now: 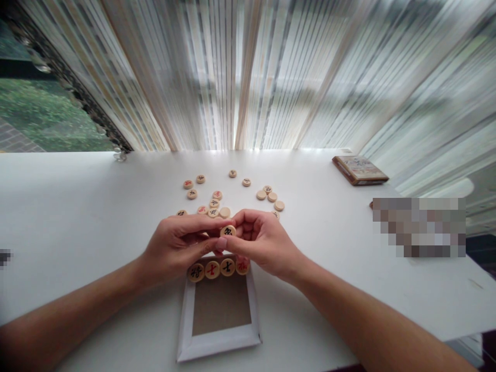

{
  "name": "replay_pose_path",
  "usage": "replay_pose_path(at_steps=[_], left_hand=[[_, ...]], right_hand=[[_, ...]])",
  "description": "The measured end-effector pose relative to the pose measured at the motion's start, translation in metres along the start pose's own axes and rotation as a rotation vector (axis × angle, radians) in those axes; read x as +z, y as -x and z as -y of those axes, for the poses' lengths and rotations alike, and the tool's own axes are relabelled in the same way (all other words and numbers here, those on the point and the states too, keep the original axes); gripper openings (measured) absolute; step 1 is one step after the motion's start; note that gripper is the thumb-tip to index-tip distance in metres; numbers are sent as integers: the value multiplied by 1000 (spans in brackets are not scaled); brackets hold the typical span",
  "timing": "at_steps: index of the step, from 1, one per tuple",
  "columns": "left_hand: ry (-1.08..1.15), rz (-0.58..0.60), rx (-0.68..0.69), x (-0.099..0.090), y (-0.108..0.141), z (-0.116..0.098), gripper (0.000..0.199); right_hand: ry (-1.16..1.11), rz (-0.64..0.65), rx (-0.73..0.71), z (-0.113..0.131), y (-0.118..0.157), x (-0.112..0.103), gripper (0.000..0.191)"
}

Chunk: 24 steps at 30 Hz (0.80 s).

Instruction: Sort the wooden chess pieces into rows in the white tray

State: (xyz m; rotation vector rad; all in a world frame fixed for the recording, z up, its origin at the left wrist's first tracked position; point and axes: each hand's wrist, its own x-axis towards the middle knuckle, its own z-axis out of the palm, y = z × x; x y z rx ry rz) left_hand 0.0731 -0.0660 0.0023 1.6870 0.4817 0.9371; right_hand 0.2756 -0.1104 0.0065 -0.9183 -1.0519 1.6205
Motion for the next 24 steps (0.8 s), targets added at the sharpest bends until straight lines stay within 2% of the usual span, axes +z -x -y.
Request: replay_pose_path(at_steps=[4, 10, 24], left_hand=[[-97, 33, 68, -1, 0, -1, 33], [-121, 58, 91, -3, 0, -1, 36], [-101, 21, 104, -2, -1, -3, 33]], right_hand=[[15, 17, 28, -1, 1, 0, 44], [12, 39, 15, -1, 2, 1, 42], [60, 85, -27, 2, 3, 0, 35]])
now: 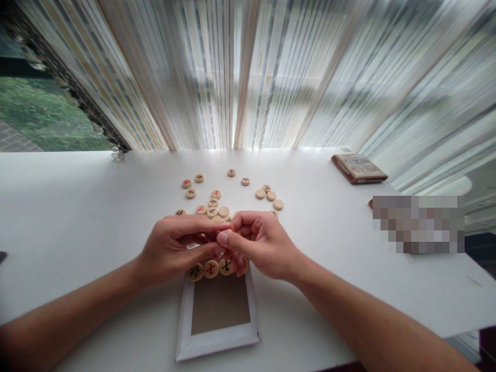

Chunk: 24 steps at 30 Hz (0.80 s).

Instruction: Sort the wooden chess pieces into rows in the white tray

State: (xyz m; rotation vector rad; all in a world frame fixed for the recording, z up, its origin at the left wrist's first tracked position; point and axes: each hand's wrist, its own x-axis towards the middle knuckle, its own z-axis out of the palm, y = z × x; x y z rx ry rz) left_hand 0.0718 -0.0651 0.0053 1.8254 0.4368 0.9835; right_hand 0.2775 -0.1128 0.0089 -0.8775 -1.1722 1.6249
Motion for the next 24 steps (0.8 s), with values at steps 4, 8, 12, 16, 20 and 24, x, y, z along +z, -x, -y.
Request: replay_pose_path(at_steps=[4, 8, 12, 16, 20, 24], left_hand=[[9, -19, -1, 0, 0, -1, 33], [13, -31, -9, 0, 0, -2, 31], [55, -37, -39, 0, 0, -1, 31], [130, -50, -63, 0, 0, -1, 32], [248, -77, -86, 2, -2, -3, 26], [319, -102, -131, 4, -2, -5, 24]], right_hand=[[6, 9, -2, 1, 0, 0, 34], [1, 33, -21, 1, 0, -1, 31], [-23, 61, -29, 2, 1, -3, 28], [-29, 71, -49, 3, 1, -3, 26], [-19, 57, -84, 2, 0, -3, 27], [-5, 47, -106, -1, 0, -4, 28]])
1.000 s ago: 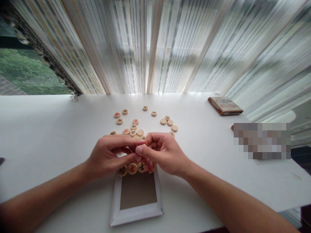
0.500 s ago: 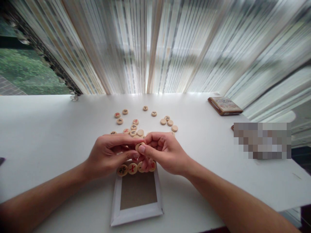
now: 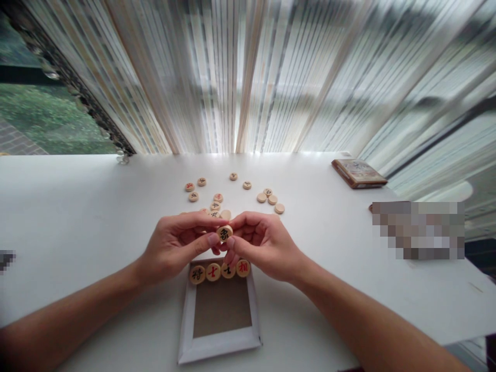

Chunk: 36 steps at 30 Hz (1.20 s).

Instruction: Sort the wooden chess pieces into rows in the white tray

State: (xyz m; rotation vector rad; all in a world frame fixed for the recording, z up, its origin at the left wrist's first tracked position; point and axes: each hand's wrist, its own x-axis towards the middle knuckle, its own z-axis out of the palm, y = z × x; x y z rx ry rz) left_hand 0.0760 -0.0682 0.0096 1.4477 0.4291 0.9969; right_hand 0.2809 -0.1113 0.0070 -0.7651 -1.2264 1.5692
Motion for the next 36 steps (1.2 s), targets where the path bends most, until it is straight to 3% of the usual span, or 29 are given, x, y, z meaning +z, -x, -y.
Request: replay_pose_path(at_steps=[8, 13, 17, 36], left_hand=[[-18, -9, -29, -3, 1, 2, 21], [-16, -48, -31, -4, 0, 4, 23], [-34, -56, -24, -3, 1, 6, 25], [-111, -23, 37, -4, 4, 6, 27]], right_hand=[[89, -43, -39, -4, 0, -3, 31], [270, -132, -244, -7, 0, -3, 33], [380, -126, -358, -9, 1, -3, 33], [486, -114, -406, -12, 1, -9, 26]])
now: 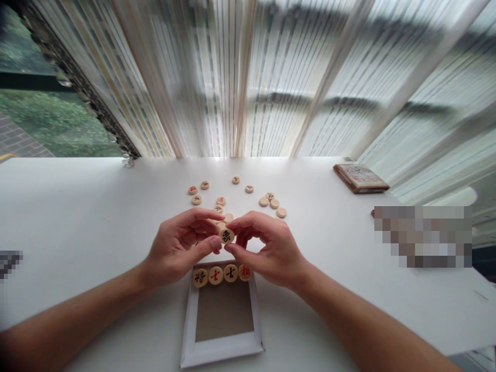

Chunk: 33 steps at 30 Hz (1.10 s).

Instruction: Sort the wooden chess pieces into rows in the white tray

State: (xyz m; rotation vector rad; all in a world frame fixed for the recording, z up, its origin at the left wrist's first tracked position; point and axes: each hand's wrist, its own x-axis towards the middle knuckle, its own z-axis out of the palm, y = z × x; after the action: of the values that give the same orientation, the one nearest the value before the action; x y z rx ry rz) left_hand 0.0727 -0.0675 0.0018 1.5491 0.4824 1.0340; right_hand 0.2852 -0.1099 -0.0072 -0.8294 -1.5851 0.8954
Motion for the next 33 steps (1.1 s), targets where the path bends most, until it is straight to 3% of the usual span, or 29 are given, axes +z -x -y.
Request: replay_pose_path(at_steps=[6, 12, 19, 24, 33], left_hand=[[-74, 16, 63, 0, 0, -1, 23], [-133, 19, 59, -1, -1, -2, 19], [-95, 39, 34, 1, -2, 0, 37], [-134, 75, 42, 1, -2, -1, 30], [-409, 92, 310, 5, -2, -5, 21]], right_hand=[[-104, 5, 131, 3, -2, 1, 30], [-26, 8, 191, 13, -6, 1, 29], [-79, 43, 318, 16, -6, -1, 41], [-162, 77, 383, 17, -5, 2, 42], [-172, 84, 441, 18, -1, 7, 40]])
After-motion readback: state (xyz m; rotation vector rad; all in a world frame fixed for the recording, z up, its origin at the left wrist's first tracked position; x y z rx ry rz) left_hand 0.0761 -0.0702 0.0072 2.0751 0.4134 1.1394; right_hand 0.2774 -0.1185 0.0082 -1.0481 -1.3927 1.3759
